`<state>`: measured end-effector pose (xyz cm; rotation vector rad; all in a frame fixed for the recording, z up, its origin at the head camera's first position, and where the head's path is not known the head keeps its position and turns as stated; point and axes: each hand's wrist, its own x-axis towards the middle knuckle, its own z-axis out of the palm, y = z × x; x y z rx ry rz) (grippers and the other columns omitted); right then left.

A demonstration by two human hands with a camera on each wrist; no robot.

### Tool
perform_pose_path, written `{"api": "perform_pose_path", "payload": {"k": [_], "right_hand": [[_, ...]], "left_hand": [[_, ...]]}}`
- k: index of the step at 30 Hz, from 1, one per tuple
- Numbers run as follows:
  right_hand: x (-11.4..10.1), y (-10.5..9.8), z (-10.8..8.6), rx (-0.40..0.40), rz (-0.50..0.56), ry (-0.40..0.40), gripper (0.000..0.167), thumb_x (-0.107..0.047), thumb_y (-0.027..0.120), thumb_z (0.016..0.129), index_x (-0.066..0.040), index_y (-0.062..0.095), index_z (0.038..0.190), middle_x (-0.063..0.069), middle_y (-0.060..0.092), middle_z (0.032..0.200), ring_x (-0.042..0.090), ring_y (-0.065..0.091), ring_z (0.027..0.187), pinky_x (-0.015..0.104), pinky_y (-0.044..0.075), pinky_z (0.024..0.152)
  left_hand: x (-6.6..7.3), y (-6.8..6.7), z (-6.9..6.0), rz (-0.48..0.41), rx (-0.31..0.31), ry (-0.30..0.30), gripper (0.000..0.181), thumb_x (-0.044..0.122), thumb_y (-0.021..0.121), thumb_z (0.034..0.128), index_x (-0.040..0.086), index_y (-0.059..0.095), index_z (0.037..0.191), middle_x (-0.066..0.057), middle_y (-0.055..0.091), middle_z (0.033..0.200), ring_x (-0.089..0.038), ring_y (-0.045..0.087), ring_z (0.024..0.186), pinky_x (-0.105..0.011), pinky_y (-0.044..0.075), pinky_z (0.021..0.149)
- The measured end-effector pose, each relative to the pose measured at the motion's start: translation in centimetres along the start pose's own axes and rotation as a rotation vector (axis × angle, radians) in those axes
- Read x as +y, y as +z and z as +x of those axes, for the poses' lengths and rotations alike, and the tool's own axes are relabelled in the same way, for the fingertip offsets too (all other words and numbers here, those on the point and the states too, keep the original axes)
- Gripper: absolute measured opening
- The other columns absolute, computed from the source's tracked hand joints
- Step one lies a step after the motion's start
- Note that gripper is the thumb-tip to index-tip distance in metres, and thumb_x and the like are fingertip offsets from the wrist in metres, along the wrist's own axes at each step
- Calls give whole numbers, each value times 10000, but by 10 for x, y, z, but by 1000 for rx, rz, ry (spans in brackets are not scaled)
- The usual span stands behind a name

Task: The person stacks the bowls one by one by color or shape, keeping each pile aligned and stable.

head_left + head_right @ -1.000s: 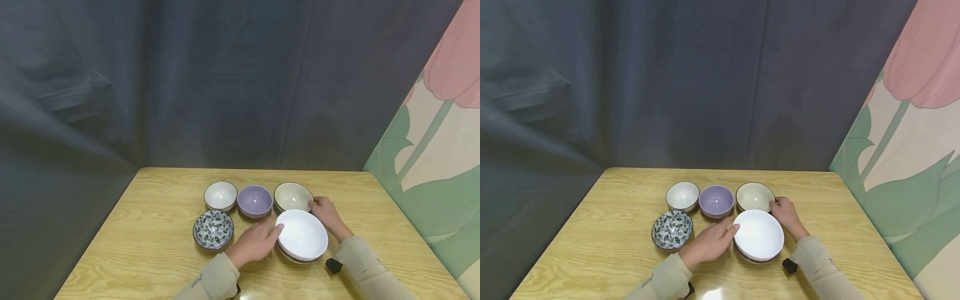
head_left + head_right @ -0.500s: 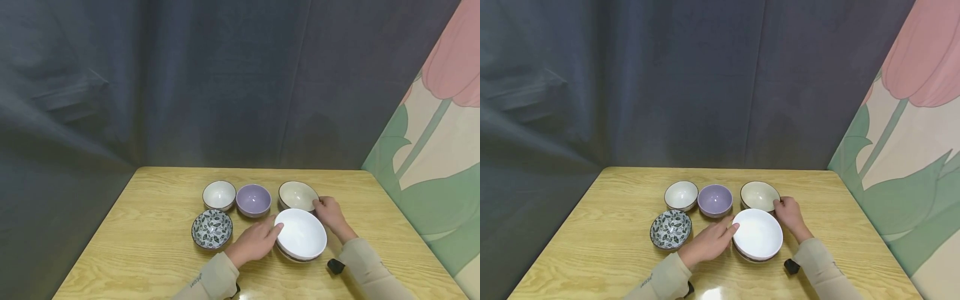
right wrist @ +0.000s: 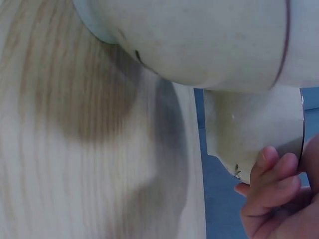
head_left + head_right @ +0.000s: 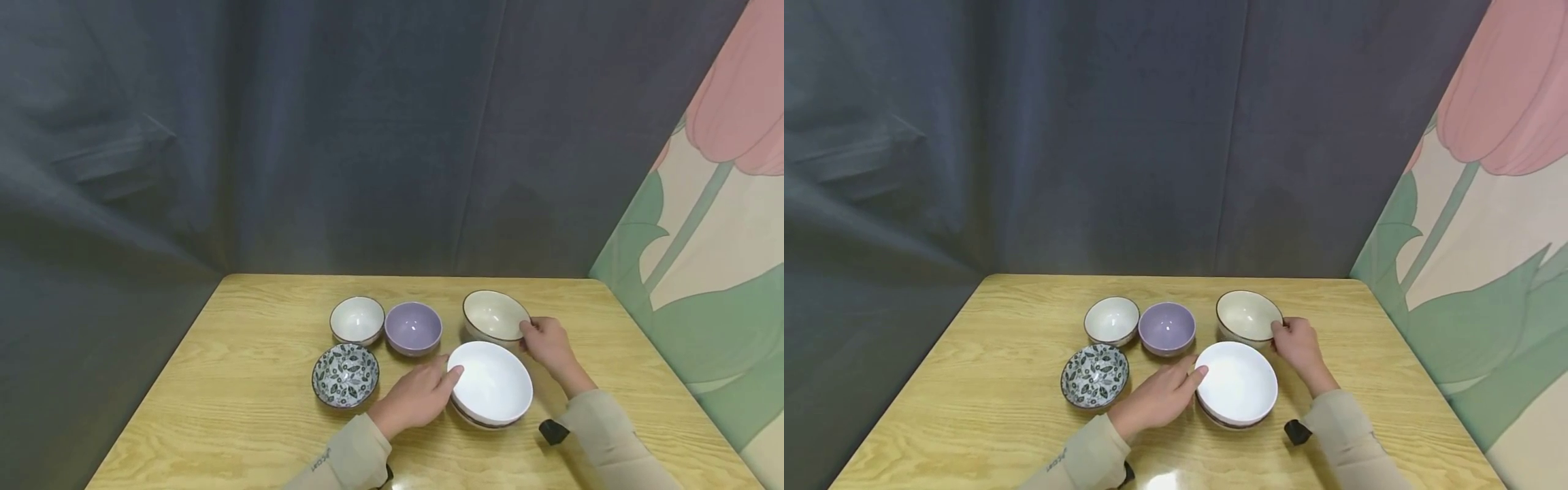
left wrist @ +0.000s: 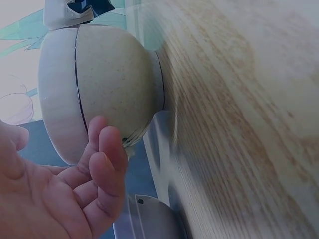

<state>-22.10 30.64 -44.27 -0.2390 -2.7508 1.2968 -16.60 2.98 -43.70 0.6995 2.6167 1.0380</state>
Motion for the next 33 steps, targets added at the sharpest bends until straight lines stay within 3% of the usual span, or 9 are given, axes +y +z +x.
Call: {"api": "perform_pose_path", "payload": {"k": [10, 19, 26, 33], "right_hand": [[-8, -13, -7, -3, -31, 28, 383, -158, 380, 999, 124, 638, 982, 41, 602, 640, 163, 513, 598, 279, 415, 506], [-13, -20, -11, 16, -56, 7, 404, -169, 374, 1002, 133, 641, 1010, 67, 619, 669, 175, 505, 606, 289, 392, 511], [-25, -23, -18, 27, -51, 4, 377, -152, 377, 982, 110, 648, 968, 59, 601, 642, 178, 481, 586, 281, 367, 502], [-31, -27, -21, 32, -56, -11, 400, -153, 376, 981, 136, 646, 1041, 41, 594, 628, 176, 494, 595, 277, 373, 504]], "left_hand": [[1, 1, 0, 33, 19, 16, 712, 571, 196, 1053, 71, 420, 1508, -88, 527, 1471, -291, 515, 1332, -448, 417, 1093], [3, 4, 0, 33, 52, -47, 700, 565, 206, 1056, 81, 423, 1512, -110, 509, 1489, -333, 509, 1335, -503, 399, 1096], [3, 3, 2, 43, 81, -41, 650, 531, 241, 1064, 87, 454, 1488, -122, 579, 1414, -324, 566, 1274, -494, 445, 1049], [1, 4, 3, 54, 86, -35, 633, 516, 249, 1068, 87, 458, 1483, -116, 586, 1408, -317, 578, 1261, -486, 457, 1038]]}}
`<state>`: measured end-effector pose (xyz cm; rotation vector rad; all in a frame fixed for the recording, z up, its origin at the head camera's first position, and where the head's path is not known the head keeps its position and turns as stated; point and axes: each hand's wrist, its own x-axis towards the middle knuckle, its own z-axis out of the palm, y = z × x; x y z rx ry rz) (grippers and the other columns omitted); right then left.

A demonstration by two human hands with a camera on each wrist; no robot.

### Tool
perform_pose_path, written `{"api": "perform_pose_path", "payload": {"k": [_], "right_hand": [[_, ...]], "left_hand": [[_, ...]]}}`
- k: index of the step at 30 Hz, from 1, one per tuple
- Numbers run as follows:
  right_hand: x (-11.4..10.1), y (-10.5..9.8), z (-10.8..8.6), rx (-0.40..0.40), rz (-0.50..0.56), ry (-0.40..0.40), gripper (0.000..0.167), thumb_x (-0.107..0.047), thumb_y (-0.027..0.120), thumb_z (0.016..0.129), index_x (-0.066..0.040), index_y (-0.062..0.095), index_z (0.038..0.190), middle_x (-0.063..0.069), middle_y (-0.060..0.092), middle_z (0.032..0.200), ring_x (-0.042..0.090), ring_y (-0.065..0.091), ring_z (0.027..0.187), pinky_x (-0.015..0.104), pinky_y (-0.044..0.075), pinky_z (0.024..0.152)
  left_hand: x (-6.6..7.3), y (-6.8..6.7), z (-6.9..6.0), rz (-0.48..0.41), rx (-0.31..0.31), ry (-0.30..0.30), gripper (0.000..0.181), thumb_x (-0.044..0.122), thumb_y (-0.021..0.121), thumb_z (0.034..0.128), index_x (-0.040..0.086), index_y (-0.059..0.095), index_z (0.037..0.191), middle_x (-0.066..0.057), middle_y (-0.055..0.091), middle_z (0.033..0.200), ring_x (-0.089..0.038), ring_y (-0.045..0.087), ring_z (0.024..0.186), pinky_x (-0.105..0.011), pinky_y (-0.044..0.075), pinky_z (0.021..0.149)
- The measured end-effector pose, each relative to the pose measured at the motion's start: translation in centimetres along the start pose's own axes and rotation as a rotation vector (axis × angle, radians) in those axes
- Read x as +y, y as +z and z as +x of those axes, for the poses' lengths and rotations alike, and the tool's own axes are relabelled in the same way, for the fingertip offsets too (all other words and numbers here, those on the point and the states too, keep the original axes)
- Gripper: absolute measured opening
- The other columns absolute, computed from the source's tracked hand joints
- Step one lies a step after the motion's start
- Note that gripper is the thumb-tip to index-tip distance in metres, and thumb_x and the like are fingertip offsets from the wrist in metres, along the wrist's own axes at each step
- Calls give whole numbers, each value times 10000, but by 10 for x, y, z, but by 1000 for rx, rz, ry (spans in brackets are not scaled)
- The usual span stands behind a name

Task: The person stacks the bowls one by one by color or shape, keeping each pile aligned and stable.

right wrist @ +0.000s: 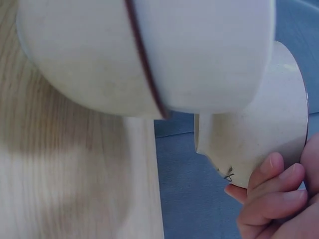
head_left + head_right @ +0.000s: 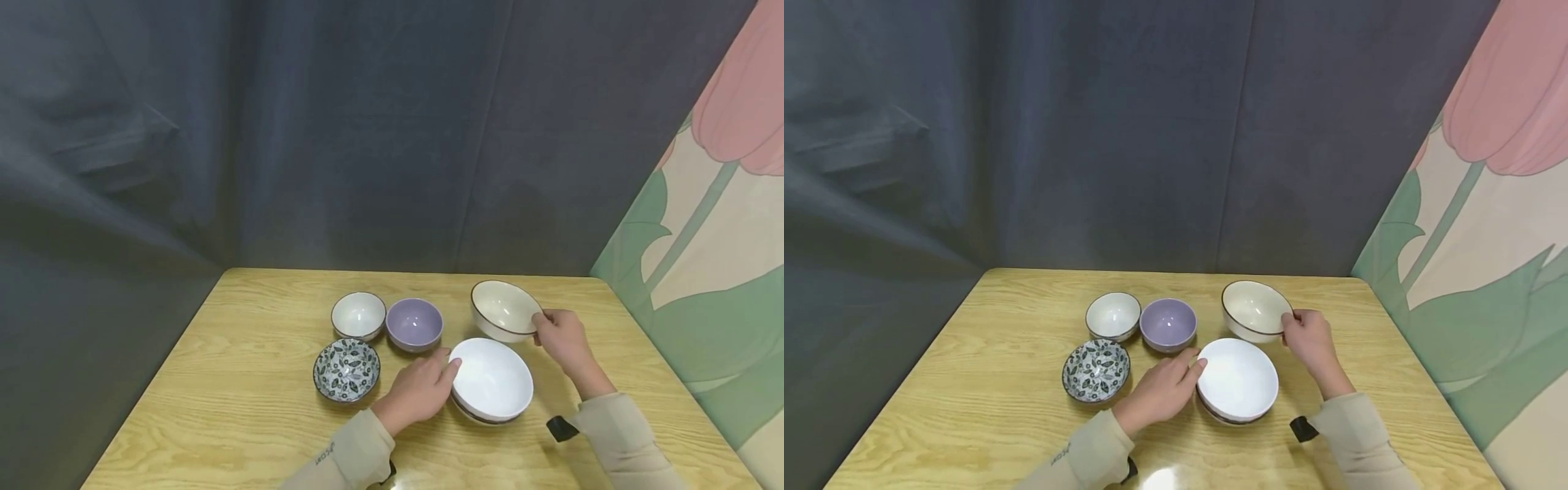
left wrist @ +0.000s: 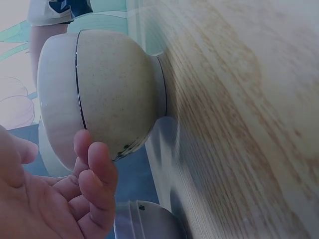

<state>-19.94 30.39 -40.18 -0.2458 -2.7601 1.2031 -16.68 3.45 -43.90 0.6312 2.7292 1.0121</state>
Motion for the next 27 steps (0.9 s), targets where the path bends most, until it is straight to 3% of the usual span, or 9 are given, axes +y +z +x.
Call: {"api": "perform_pose_path", "payload": {"k": [6, 11, 20, 27], "right_hand": [[-5, -4, -2, 10, 10, -2, 389, -147, 382, 976, 127, 651, 1032, 31, 575, 606, 170, 476, 572, 277, 366, 497], [-9, -8, -6, 4, 21, -5, 408, -149, 385, 986, 147, 634, 1116, 33, 575, 616, 169, 491, 586, 277, 370, 493], [-16, -13, -16, 1, 23, -22, 382, -170, 398, 1009, 116, 646, 1052, 26, 561, 608, 162, 462, 562, 281, 353, 483], [-22, -15, -25, -3, 41, -47, 410, -182, 408, 1020, 136, 636, 1142, 20, 556, 605, 136, 430, 516, 270, 334, 455]], "left_hand": [[0, -1, 0, 9, 12, 33, 592, 482, 266, 1076, 82, 492, 1449, -121, 639, 1329, -310, 627, 1187, -477, 498, 977], [0, 0, 0, 16, 23, 58, 556, 450, 275, 1082, 81, 516, 1421, -119, 675, 1254, -300, 655, 1127, -468, 521, 927], [1, -1, 0, -8, 32, 50, 524, 416, 304, 1084, 95, 513, 1441, -108, 646, 1326, -292, 628, 1191, -471, 503, 971], [1, -1, -1, -4, 23, 56, 473, 347, 328, 1088, 82, 516, 1432, -97, 652, 1315, -282, 632, 1179, -471, 507, 963]]}}
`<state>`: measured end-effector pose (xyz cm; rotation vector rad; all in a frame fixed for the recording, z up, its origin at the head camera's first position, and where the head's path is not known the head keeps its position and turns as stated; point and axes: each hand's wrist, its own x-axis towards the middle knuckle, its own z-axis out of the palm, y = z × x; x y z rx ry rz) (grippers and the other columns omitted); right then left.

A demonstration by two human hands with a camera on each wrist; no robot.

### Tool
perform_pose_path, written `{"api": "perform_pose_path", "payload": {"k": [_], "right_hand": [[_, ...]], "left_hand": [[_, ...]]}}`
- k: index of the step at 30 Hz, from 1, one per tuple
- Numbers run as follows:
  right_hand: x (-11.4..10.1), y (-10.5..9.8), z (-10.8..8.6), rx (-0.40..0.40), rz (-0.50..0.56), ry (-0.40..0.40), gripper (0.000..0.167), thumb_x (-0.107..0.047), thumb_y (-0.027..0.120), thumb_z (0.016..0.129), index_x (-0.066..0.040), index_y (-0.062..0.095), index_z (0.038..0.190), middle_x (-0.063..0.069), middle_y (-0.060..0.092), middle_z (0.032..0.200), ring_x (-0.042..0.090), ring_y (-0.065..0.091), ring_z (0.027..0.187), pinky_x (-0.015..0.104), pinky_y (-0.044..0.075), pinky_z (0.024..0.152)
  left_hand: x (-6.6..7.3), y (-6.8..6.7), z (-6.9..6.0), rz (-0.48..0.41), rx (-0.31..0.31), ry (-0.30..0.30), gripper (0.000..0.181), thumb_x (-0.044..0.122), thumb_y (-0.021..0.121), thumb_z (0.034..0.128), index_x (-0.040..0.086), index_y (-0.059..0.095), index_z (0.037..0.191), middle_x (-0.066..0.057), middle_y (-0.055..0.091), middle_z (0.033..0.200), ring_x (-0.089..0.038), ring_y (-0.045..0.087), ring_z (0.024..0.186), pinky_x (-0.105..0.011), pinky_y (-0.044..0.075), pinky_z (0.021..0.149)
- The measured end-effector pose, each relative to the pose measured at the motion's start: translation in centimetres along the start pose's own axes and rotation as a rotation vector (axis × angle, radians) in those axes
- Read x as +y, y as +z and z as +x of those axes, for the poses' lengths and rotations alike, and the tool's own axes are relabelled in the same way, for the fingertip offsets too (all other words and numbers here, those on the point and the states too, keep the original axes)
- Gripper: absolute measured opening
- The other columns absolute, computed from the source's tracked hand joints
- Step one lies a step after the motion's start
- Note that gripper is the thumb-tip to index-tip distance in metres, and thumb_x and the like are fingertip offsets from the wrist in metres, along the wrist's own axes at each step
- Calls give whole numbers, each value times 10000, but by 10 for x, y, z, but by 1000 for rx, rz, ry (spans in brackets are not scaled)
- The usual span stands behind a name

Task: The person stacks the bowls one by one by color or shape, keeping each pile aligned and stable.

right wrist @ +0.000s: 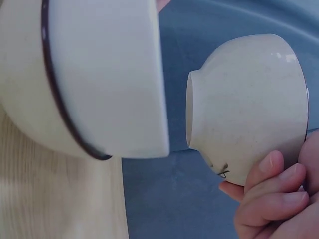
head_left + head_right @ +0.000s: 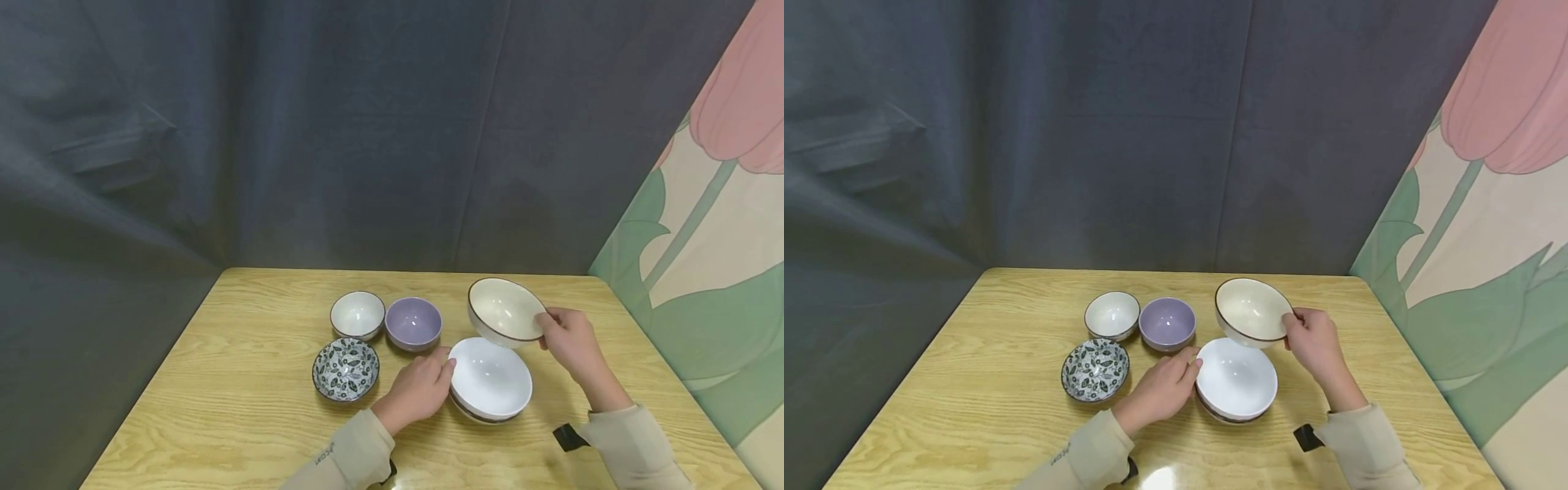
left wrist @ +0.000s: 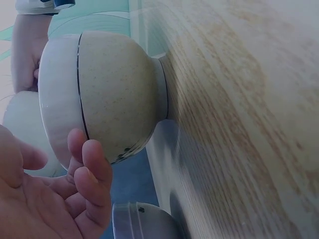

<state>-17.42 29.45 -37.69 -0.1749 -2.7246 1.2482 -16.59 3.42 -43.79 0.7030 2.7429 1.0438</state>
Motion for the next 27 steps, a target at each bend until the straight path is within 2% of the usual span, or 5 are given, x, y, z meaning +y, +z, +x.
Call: {"api": "perform_pose_path", "payload": {"k": [5, 12, 17, 23, 27], "right_hand": [[-6, -3, -9, -12, -7, -23, 409, -180, 409, 1024, 132, 636, 1160, 39, 562, 616, 132, 433, 516, 264, 340, 448], [-12, -4, -21, -20, -12, -41, 369, -157, 425, 1016, 108, 666, 1107, 51, 567, 607, 138, 465, 512, 265, 356, 440], [-13, -5, -26, -31, -1, -35, 360, -163, 426, 1022, 91, 670, 1099, 48, 558, 606, 148, 481, 532, 269, 365, 457], [-15, -4, -34, -31, -3, -31, 338, -177, 439, 1027, 58, 682, 1025, 35, 556, 602, 148, 492, 537, 269, 374, 469], [-19, -4, -39, -34, 9, -37, 338, -173, 447, 1028, 66, 684, 1052, 45, 579, 629, 141, 512, 551, 266, 391, 472]], "left_hand": [[1, 0, 0, 4, 4, 3, 449, 306, 330, 1088, 68, 527, 1414, -101, 652, 1313, -293, 631, 1178, -472, 509, 964], [1, 0, -1, 2, 6, 9, 412, 239, 349, 1080, 68, 532, 1407, -101, 655, 1310, -285, 640, 1167, -464, 513, 968], [1, 0, 0, 1, 7, -1, 423, 237, 352, 1078, 48, 519, 1418, -118, 655, 1301, -299, 639, 1164, -470, 509, 974], [0, 0, 0, -30, 9, -20, 435, 258, 367, 1076, 52, 507, 1433, -87, 699, 1132, -260, 658, 1084, -466, 504, 977], [-1, 0, 2, -52, 29, -22, 459, 307, 368, 1078, 51, 514, 1430, -116, 697, 1181, -286, 641, 1143, -472, 498, 981]]}}
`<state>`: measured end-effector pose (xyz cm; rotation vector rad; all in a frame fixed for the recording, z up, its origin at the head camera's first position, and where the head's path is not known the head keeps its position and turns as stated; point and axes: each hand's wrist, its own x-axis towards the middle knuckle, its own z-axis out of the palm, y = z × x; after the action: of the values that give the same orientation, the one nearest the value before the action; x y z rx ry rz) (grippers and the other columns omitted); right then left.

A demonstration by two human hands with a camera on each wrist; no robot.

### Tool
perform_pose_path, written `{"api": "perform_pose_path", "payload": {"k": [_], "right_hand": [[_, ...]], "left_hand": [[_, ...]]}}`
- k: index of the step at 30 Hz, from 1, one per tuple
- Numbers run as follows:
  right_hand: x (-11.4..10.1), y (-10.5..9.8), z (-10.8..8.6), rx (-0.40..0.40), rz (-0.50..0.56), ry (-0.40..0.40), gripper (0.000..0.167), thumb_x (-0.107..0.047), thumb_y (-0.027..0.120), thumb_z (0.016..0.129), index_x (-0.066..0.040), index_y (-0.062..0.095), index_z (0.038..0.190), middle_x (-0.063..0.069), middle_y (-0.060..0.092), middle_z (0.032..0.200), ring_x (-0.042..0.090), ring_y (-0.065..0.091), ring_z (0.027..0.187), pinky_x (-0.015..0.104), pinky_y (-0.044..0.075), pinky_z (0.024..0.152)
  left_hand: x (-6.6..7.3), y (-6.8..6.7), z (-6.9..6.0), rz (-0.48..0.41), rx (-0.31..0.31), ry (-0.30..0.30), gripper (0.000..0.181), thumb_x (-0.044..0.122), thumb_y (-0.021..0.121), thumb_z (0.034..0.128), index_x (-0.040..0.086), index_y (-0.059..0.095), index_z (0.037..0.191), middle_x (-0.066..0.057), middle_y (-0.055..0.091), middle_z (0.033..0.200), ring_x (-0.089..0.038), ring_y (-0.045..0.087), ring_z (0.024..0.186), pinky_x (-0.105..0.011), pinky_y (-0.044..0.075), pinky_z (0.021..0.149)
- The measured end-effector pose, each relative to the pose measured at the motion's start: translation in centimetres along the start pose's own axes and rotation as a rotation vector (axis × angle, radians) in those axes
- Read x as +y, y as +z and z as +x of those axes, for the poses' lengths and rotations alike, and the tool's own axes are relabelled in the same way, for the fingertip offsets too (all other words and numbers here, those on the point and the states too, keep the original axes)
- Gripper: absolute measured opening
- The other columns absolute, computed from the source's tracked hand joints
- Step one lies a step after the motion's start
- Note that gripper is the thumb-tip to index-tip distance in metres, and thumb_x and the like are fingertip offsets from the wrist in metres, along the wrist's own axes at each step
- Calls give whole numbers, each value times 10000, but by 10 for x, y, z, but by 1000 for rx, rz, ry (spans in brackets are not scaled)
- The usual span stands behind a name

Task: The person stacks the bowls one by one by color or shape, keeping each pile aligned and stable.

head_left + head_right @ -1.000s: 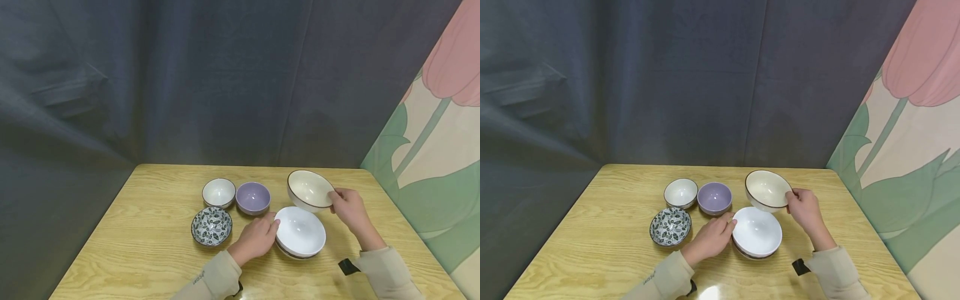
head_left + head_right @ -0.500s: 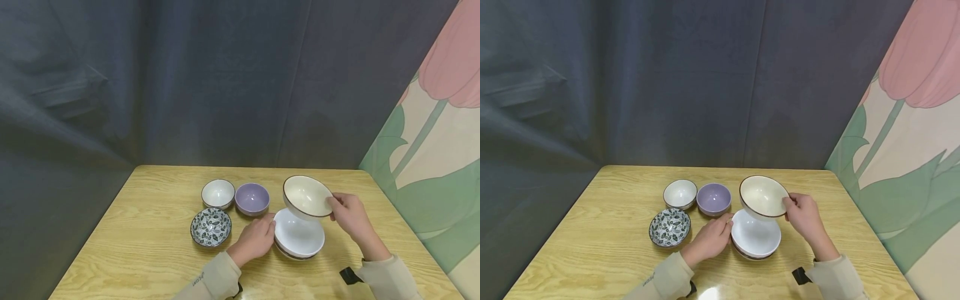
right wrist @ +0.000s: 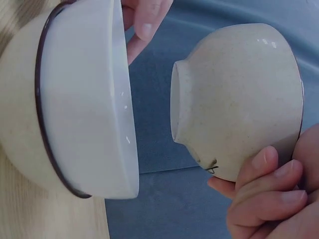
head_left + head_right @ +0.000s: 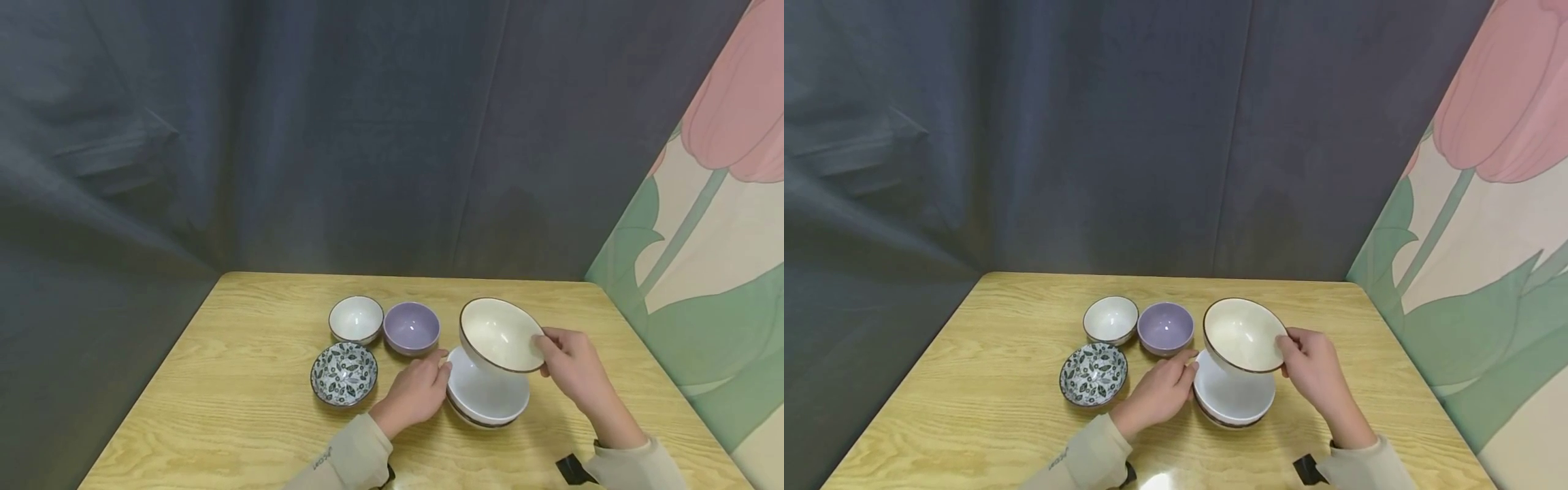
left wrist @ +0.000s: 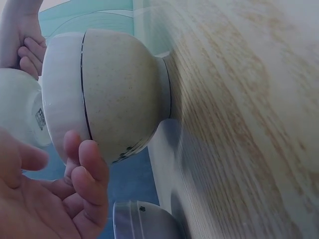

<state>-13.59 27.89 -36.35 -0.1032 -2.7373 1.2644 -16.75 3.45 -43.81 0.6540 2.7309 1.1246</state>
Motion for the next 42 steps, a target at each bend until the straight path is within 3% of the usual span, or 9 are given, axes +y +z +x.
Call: {"api": "perform_pose_path", "payload": {"k": [5, 11, 15, 19, 26, 42], "right_hand": [[-2, 1, -6, 0, 8, -9, 337, -160, 455, 1028, 83, 676, 1102, 62, 597, 660, 140, 535, 566, 265, 416, 482], [-3, 4, -11, -18, 11, -10, 372, -150, 457, 1036, 124, 623, 1223, 79, 617, 707, 137, 547, 586, 261, 443, 493], [-1, 6, -15, -19, 18, -23, 358, -132, 464, 1033, 130, 623, 1219, 87, 631, 722, 129, 549, 580, 256, 457, 501], [2, 7, -19, -27, 28, -21, 357, -128, 467, 1033, 133, 618, 1224, 92, 643, 742, 124, 548, 580, 255, 460, 505], [7, 11, -24, -32, 33, -13, 362, -114, 480, 1026, 152, 598, 1242, 95, 657, 749, 121, 551, 566, 252, 466, 508], [15, 18, -25, -45, 30, 11, 355, -96, 470, 1021, 149, 592, 1248, 88, 633, 734, 129, 548, 578, 245, 441, 500]], "left_hand": [[2, -4, 3, -30, 25, 10, 515, 392, 341, 1078, 56, 532, 1418, -98, 714, 1069, -237, 657, 1063, -452, 512, 944], [3, -11, 3, -87, 59, 46, 517, 361, 315, 1083, 18, 574, 1369, -125, 674, 1252, -262, 628, 1171, -456, 494, 998], [1, -12, 3, -133, 60, 77, 481, 327, 312, 1086, 14, 616, 1289, -48, 710, 911, -158, 677, 877, -356, 539, 830], [0, -11, 3, -192, 52, 95, 454, 335, 306, 1093, 39, 646, 1151, 64, 568, 635, -48, 542, 583, -255, 456, 619], [0, -10, 2, -233, 45, 110, 420, 337, 290, 1100, 136, 622, 940, 83, 547, 618, -49, 512, 559, -227, 437, 597], [2, -12, 1, -252, 57, 115, 492, 399, 263, 1094, 133, 577, 823, 78, 538, 633, -65, 478, 562, -229, 421, 599]]}}
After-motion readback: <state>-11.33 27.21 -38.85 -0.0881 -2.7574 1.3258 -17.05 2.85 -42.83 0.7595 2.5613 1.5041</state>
